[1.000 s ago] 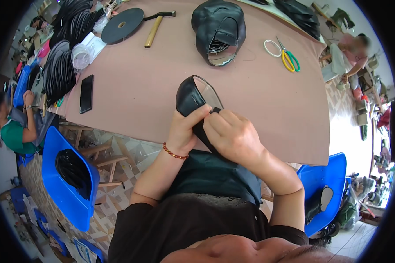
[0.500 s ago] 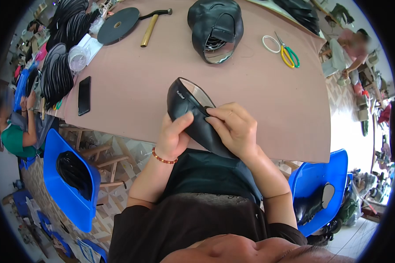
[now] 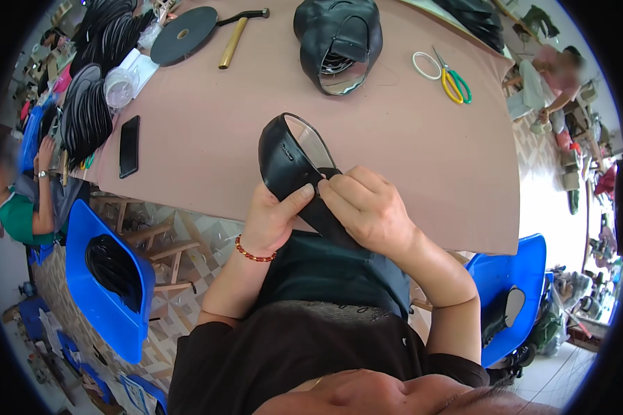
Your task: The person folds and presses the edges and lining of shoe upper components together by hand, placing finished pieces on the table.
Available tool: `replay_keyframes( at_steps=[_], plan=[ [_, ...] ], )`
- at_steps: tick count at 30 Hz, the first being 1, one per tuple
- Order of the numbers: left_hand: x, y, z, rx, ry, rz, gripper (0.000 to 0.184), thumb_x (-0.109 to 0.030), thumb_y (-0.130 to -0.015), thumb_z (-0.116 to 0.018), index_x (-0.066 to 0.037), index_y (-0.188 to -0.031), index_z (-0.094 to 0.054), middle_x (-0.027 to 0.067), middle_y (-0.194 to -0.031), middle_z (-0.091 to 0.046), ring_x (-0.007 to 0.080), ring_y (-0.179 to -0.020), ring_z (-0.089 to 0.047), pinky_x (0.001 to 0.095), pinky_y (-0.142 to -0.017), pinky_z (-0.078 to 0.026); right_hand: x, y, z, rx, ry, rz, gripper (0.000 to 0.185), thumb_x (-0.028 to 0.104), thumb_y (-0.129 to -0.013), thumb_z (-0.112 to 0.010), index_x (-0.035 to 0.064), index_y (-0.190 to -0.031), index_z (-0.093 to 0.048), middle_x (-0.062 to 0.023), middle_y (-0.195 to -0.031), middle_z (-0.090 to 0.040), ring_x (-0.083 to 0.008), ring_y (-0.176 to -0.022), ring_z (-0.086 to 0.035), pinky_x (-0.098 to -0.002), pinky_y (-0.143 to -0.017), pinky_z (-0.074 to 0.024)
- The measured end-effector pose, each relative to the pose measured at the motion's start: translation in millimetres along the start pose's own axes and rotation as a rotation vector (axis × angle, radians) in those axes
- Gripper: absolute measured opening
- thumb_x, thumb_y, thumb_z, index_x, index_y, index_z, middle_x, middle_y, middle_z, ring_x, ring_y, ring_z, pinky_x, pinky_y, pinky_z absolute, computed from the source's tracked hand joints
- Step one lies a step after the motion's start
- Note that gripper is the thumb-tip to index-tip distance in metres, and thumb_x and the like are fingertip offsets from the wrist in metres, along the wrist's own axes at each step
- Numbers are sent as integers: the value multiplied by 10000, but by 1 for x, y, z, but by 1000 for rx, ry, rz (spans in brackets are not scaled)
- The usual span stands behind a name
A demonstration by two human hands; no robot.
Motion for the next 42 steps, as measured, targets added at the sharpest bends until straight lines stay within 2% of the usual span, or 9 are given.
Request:
replay_keyframes(
  at_steps=[8,12,18,21,26,30,32,36,42],
  plan=[
    [-11,-3,-5,-106,-45,-72,193,-91,-902,-633,11,-1065,-624,53,-933,-666,132,-836,-638,278,-767,-524,0,5,-8,-72,-41,-101,270,69,-711,-676,-15,-966,-648,-61,-888,-565,-197,-773,-561,-302,-579,-507],
    [-7,-9,12,-198,243,120,251,-223,-942,-592,-3,-1050,-644,56,-864,-676,120,-713,-645,264,-648,-537,-10,3,-4,98,-360,-164,427,225,-694,-752,-3,-1040,-647,-106,-1000,-600,-256,-867,-590,-348,-688,-519],
    [-9,-11,6,-188,296,-36,263,-259,-933,-604,-13,-1021,-638,60,-865,-667,149,-732,-654,300,-675,-555,-5,-2,4,97,-654,-334,790,468,-570,-827,14,-1159,-561,-171,-1154,-591,-383,-1066,-578,-439,-900,-474],
    [-10,-9,-9,26,240,-19,260,-251,-924,-620,1,-991,-627,68,-884,-656,142,-756,-638,285,-683,-530,8,-1,-3,-18,-553,-597,511,158,-660,-850,10,-1062,-572,-142,-908,-591,-293,-844,-590,-364,-765,-484],
    [-9,-12,50,225,-210,-55,233,-196,-945,-593,-2,-1071,-618,31,-924,-658,110,-844,-620,249,-748,-512,16,-4,6,-80,-332,-456,408,4,-682,-774,-7,-1037,-573,-109,-785,-542,-250,-719,-515,-350,-688,-449],
    [-53,1,149,-541,-863,-342,147,-122,-886,-661,-43,-1009,-646,30,-967,-637,114,-869,-594,260,-782,-492,-3,25,17,-234,-13,-256,378,-22,-724,-750,-3,-1055,-569,-137,-872,-544,-277,-771,-514,-368,-725,-445],
    [-78,15,223,-854,-1239,-618,364,-124,-822,-706,-46,-1156,-584,100,-1119,-607,232,-1046,-576,351,-907,-454,-16,41,18,-256,126,-198,365,-23,-745,-741,7,-1067,-573,-136,-904,-574,-311,-831,-535,-416,-791,-445],
    [-135,34,296,-1371,-1494,-590,664,-246,-761,-754,-21,-1303,-441,215,-1267,-474,373,-1195,-448,430,-1016,-369,-45,65,-3,-237,233,-165,341,-11,-749,-741,12,-1057,-594,-115,-900,-597,-320,-855,-544,-442,-825,-431],
    [-153,35,324,-1281,-1702,-507,768,-342,-742,-761,-21,-1342,-405,261,-1304,-416,414,-1232,-401,457,-1040,-350,-57,67,-32,-201,188,-185,291,43,-750,-741,20,-1015,-622,-85,-878,-591,-280,-812,-548,-415,-807,-417]
  ],
)
Point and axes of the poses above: each hand's wrist, its own y-axis away from the middle knuckle, its own z-axis out of the back of the hand, x = y × z, the point moved 3 cm from there along -y, towards the middle knuckle
